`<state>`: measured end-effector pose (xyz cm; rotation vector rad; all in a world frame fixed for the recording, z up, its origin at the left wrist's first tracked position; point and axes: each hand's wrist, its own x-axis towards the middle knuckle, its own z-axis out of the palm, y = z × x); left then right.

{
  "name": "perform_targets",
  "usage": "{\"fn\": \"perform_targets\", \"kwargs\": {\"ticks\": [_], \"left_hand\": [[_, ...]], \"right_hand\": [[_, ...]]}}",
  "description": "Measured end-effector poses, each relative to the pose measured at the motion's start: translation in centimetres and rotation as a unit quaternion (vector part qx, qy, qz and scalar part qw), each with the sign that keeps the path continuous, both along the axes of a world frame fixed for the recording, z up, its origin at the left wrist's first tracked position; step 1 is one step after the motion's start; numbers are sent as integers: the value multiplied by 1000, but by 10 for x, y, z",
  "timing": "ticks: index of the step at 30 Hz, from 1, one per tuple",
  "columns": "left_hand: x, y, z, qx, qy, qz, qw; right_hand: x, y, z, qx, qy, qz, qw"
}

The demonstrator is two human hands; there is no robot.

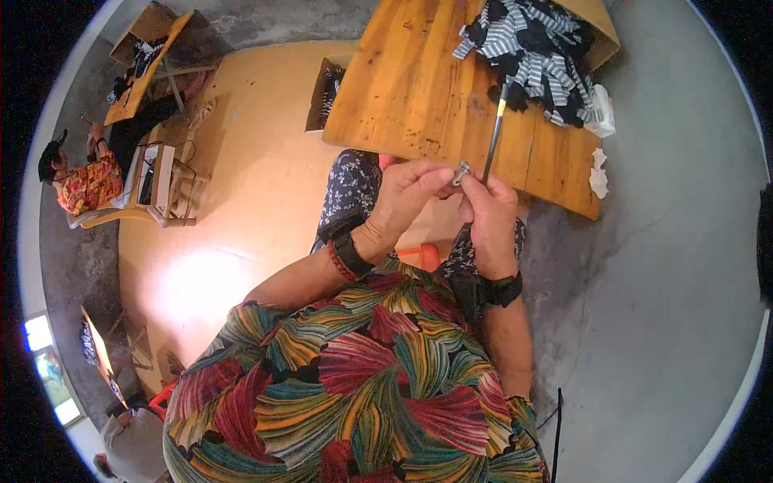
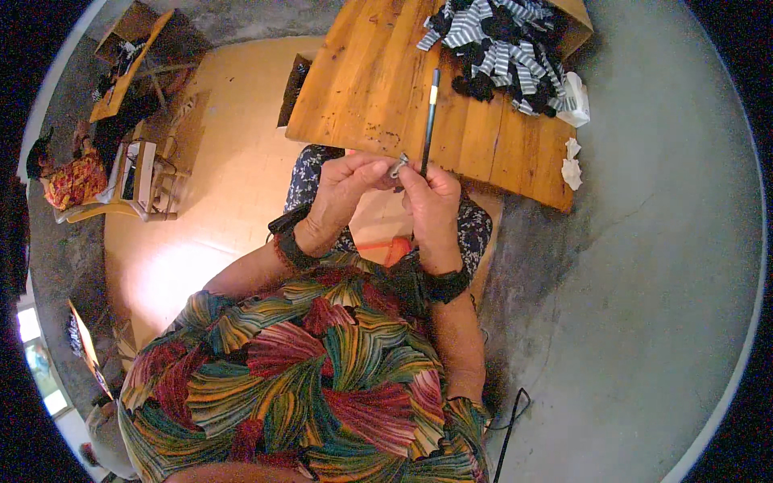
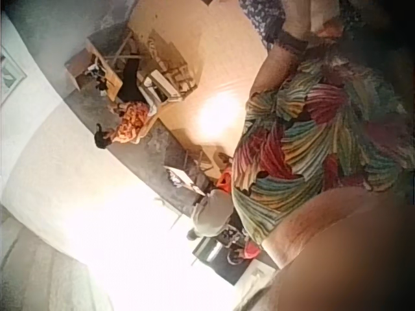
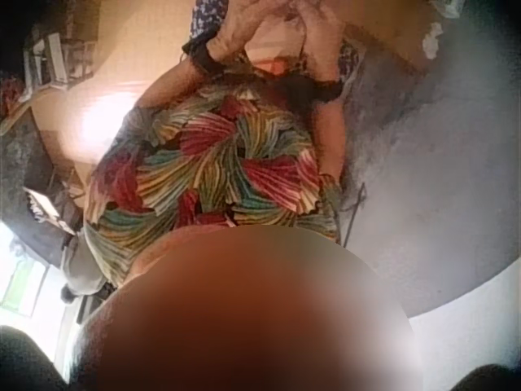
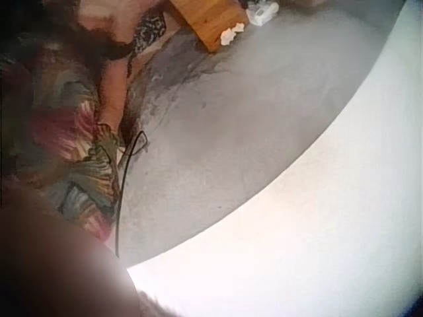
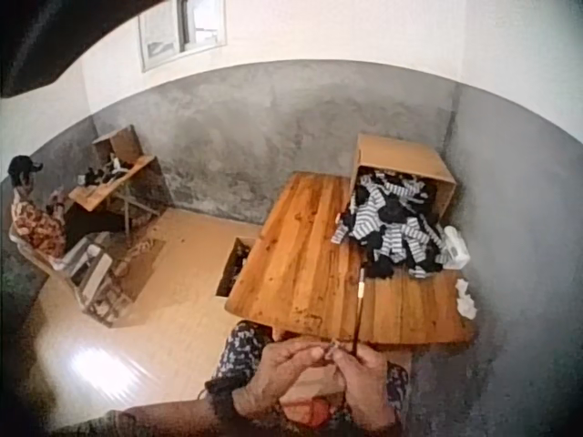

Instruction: The person is using a wooden rod to turn striped socks right-side out.

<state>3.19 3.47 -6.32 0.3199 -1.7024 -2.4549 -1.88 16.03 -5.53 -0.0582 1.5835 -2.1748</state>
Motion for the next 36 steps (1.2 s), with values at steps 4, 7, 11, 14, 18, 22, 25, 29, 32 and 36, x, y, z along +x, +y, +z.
{"fn": "perform_targets", "kwargs": {"ticks": [4,7,11,14,18,22,25,29,32,36], "left_hand": [[-1,-1,-8,16,-6,6,1000],[1,-2,-3,5,-26,-6,1000],[-4,-17,-21,-4,-71,-67,995],[0,-24,-30,45,-105,-78,990],[9,-25,-42,121,-139,-24,983],[15,-21,-51,93,-153,21,984],[17,-20,-56,-79,-135,5,988],[22,-12,-62,-285,-104,4,953],[22,-14,-52,-326,-203,-100,918],[28,-12,-54,91,-241,-45,965]], "right_hand": [[-4,2,-4,4,10,31,999],[-4,3,-5,73,15,50,996],[1,3,-9,98,73,90,988],[5,1,-23,124,98,90,983],[11,-15,-54,84,86,69,990],[16,-15,-53,29,-11,82,996],[19,-12,-53,-2,-79,92,993],[21,-9,-63,29,-100,137,985],[23,-4,-66,1,-116,147,982],[18,8,-70,33,-118,149,981]]}}
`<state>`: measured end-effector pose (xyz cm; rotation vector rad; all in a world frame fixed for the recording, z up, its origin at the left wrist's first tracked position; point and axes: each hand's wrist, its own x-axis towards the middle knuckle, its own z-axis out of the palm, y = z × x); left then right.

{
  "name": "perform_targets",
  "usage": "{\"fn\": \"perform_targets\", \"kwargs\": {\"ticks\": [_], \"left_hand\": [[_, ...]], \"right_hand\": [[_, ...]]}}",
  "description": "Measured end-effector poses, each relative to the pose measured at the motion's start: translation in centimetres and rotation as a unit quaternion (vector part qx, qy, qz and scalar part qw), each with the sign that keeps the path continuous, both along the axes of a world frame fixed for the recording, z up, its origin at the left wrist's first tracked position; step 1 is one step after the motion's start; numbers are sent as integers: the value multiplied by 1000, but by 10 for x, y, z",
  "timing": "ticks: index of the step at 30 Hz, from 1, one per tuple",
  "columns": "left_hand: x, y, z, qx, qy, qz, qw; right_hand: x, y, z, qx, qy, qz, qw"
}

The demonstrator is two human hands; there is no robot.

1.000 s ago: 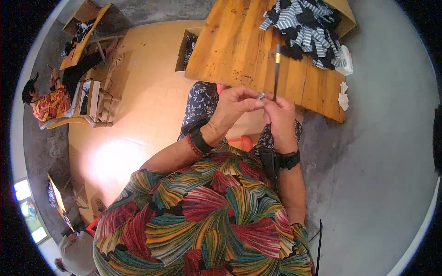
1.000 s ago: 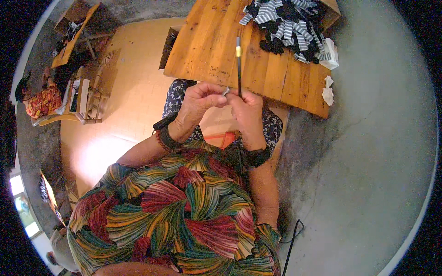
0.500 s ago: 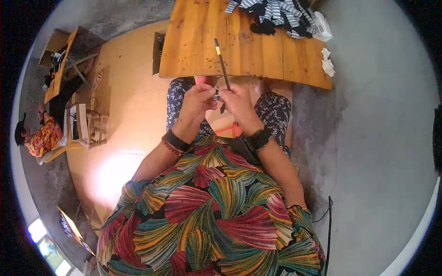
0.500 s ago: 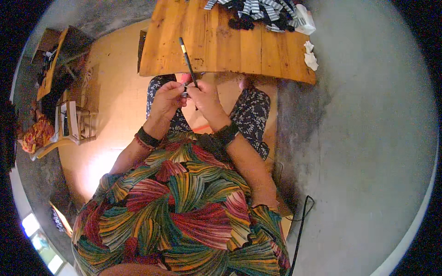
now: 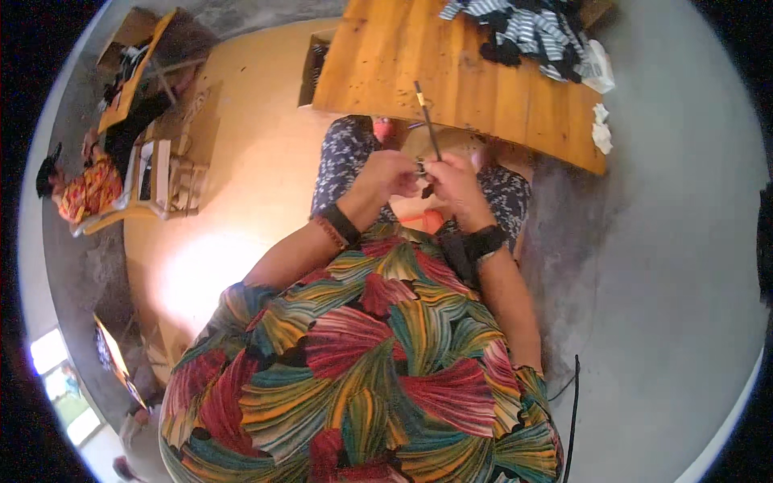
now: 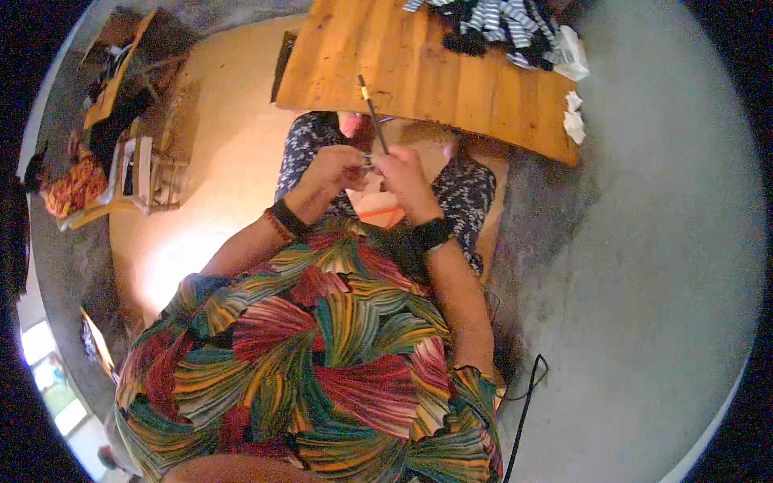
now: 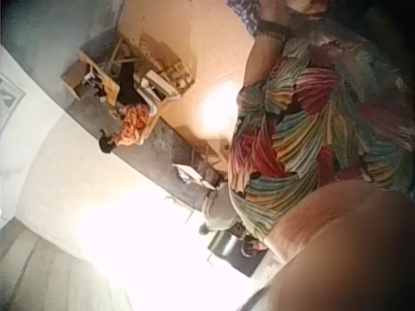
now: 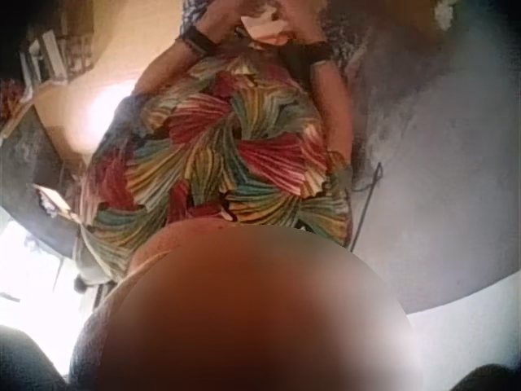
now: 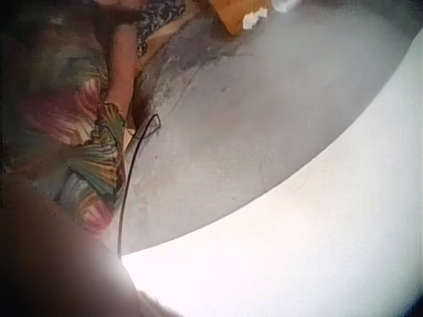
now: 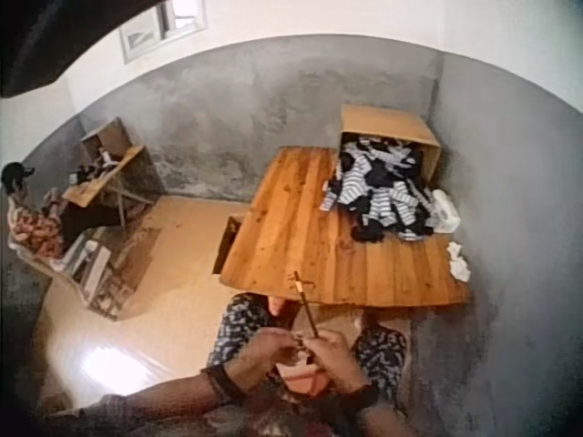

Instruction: The person is using a wooden rod to turn striped socks right-side out.

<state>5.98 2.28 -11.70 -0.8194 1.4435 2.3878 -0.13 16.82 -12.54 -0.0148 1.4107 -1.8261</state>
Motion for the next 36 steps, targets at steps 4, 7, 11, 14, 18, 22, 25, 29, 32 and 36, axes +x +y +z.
{"fn": "perform_targets", "kwargs": {"ticks": [4,7,11,14,18,22,25,29,32,36], "left_hand": [[-6,11,-33,91,4,116,989],[-12,14,-22,-80,41,114,989],[-9,19,-14,-133,77,132,979],[-4,20,-14,-120,91,147,978],[-1,19,-3,-34,77,170,982],[2,6,-10,4,96,100,990],[4,-1,-9,-8,100,98,990],[2,6,9,-127,119,135,976],[-3,4,9,-160,159,142,964],[-9,3,15,-201,244,148,937]], "right_hand": [[-1,-3,0,59,112,6,992],[-5,-4,2,67,83,3,994],[-3,-11,10,87,169,-15,982],[-8,-11,10,83,255,13,963],[-5,-13,20,98,286,27,953],[-2,-13,19,106,344,27,933],[0,-15,18,121,406,42,905],[0,-25,19,156,595,5,788],[-5,-32,25,219,646,-24,731],[-2,-37,38,194,613,-79,761]]}}
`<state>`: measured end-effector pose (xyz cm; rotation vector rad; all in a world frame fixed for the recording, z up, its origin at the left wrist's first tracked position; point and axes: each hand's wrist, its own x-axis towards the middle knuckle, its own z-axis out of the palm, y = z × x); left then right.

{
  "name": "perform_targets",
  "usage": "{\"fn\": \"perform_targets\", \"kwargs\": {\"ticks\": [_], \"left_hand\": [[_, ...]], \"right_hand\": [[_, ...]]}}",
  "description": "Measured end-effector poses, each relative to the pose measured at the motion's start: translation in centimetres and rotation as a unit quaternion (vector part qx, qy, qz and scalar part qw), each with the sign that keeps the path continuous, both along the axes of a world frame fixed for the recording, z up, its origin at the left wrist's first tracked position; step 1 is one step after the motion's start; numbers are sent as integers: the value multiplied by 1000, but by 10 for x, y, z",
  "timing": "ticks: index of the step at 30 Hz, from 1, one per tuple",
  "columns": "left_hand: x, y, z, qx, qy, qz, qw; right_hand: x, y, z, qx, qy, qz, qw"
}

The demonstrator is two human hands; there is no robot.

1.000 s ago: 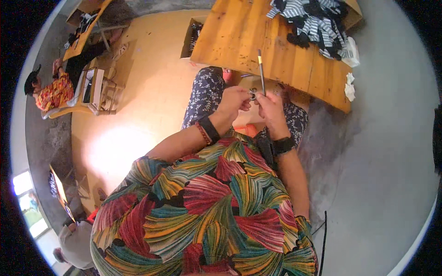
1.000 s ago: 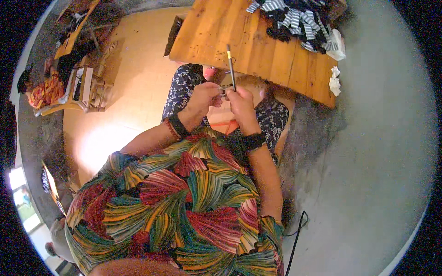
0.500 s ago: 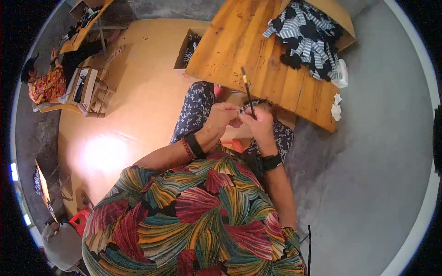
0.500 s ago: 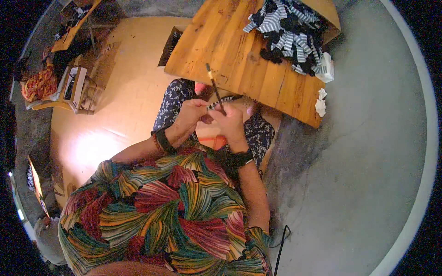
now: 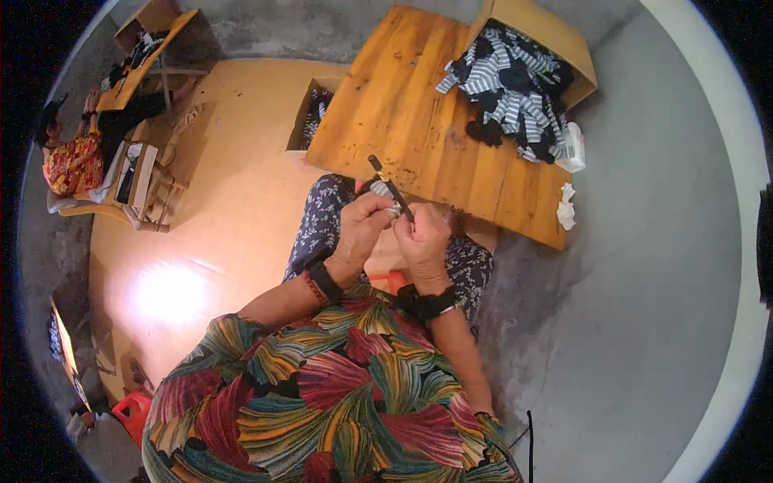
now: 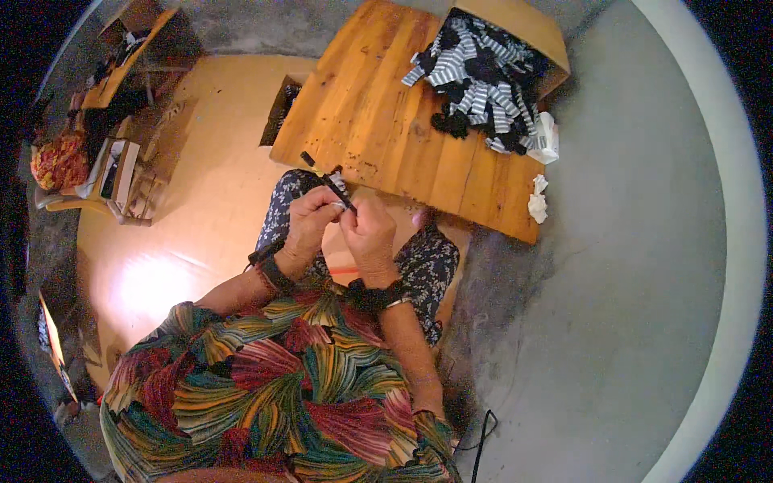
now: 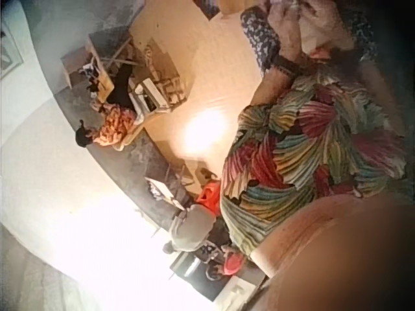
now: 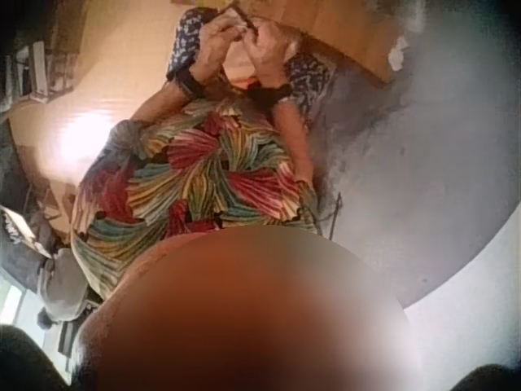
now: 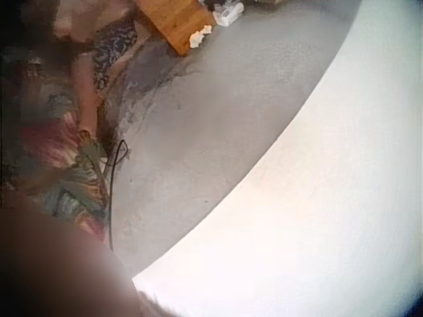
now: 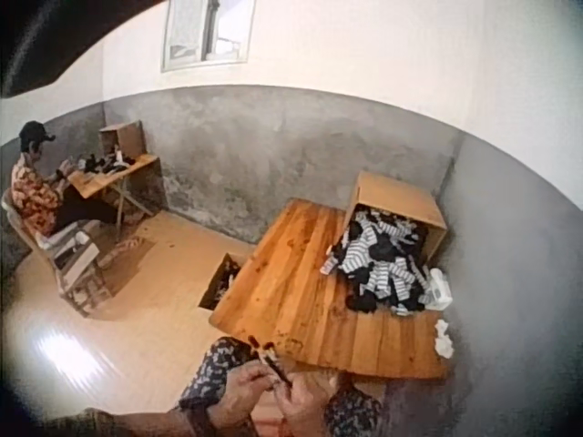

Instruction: The person is using a wooden rod to turn striped socks right-side out.

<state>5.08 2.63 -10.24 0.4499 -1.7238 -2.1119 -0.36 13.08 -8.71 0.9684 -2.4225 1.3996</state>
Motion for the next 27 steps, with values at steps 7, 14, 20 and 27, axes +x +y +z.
{"fn": "perform_targets", "kwargs": {"ticks": [7,14,20,27], "left_hand": [[0,-5,7,210,-27,-16,977],[15,-16,18,295,-115,-212,925],[19,-23,-4,155,-165,-166,960],[8,-22,-2,154,-174,-109,966]], "right_hand": [[3,-6,5,-75,-115,-21,990],[8,12,-16,-4,-69,32,997],[9,15,-16,-48,-163,90,981],[9,18,-15,-273,-676,104,676]]}}
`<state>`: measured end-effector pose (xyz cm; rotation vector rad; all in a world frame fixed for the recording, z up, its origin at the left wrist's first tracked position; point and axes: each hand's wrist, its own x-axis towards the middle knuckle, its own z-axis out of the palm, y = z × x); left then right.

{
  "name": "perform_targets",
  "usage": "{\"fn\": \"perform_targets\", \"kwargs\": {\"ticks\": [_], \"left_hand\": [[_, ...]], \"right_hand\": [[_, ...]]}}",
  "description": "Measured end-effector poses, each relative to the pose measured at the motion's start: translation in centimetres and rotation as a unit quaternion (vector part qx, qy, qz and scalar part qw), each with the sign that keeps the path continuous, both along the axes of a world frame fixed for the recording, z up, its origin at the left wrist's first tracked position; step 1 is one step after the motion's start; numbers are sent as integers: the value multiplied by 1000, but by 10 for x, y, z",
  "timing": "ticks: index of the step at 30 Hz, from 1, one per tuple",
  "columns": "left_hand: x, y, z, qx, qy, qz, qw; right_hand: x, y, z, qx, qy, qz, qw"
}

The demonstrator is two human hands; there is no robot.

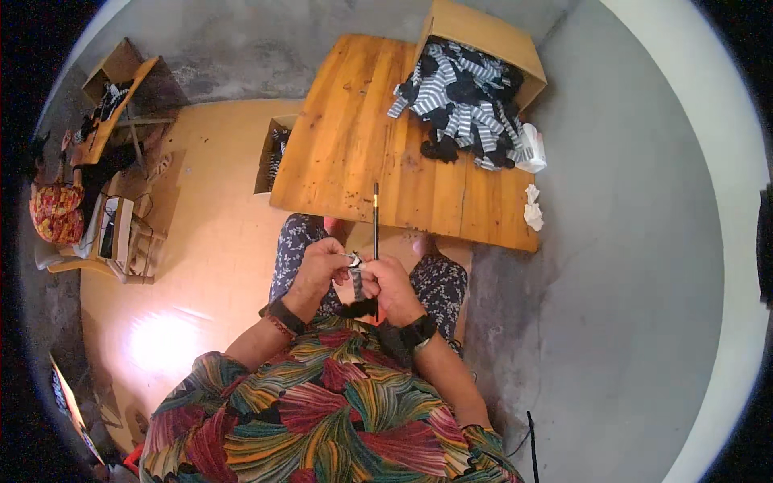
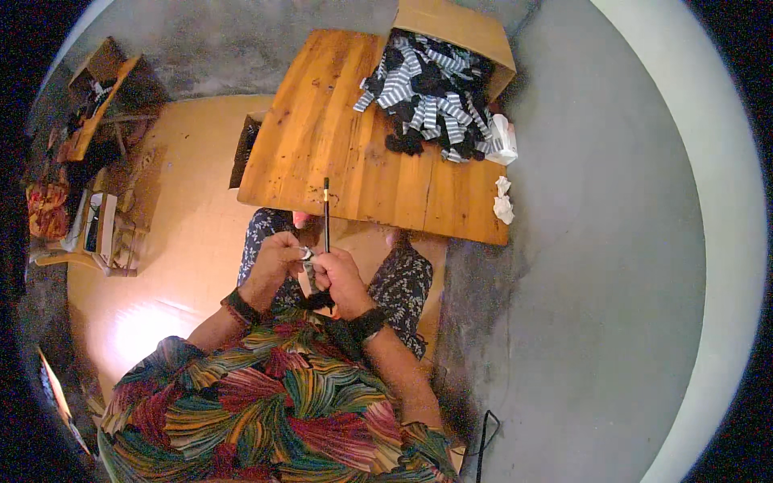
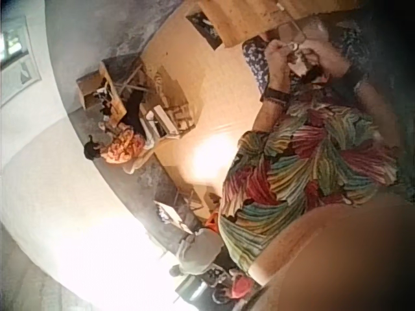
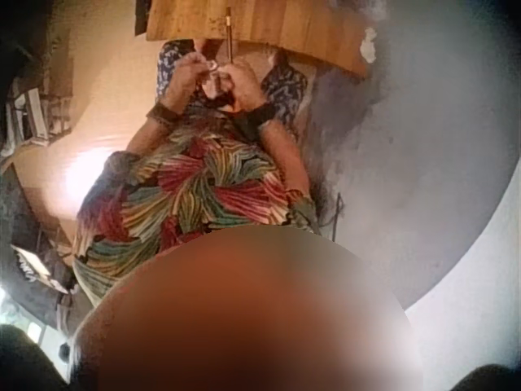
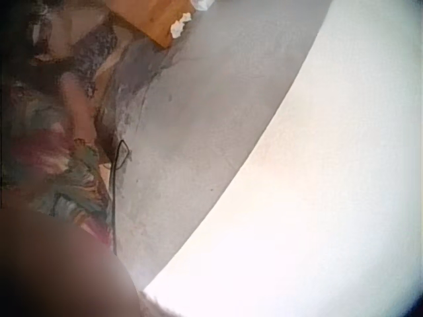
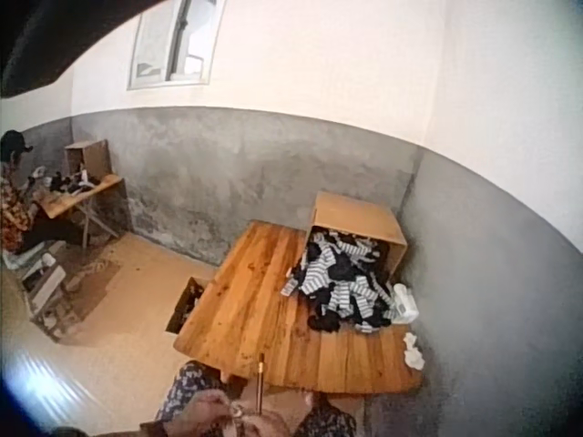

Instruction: The person is using a wooden rod to turn striped socks right-side out.

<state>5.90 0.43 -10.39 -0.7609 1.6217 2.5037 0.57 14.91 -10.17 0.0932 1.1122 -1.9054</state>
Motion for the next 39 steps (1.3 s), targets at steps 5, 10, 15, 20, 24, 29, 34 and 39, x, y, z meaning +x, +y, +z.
{"fn": "perform_targets", "kwargs": {"ticks": [5,10,15,20,24,29,34,39], "left_hand": [[4,7,-8,-186,-3,-121,975],[-2,18,-17,-168,-63,-169,969],[-7,25,-26,-99,-48,-87,990],[-4,24,-6,-44,75,-19,996],[-14,21,11,-102,35,15,994],[-17,3,7,-514,212,-48,830],[-23,15,6,-393,190,34,899],[-22,10,-3,78,58,20,995]], "right_hand": [[4,5,-14,11,-43,-13,999],[0,11,-3,101,83,45,990],[1,14,0,72,77,49,993],[-7,12,4,169,316,68,931],[-14,6,25,275,472,4,838],[-13,-11,7,350,648,-74,673],[-22,-13,7,328,650,-146,670],[-19,-16,-15,310,593,-133,731]]}}
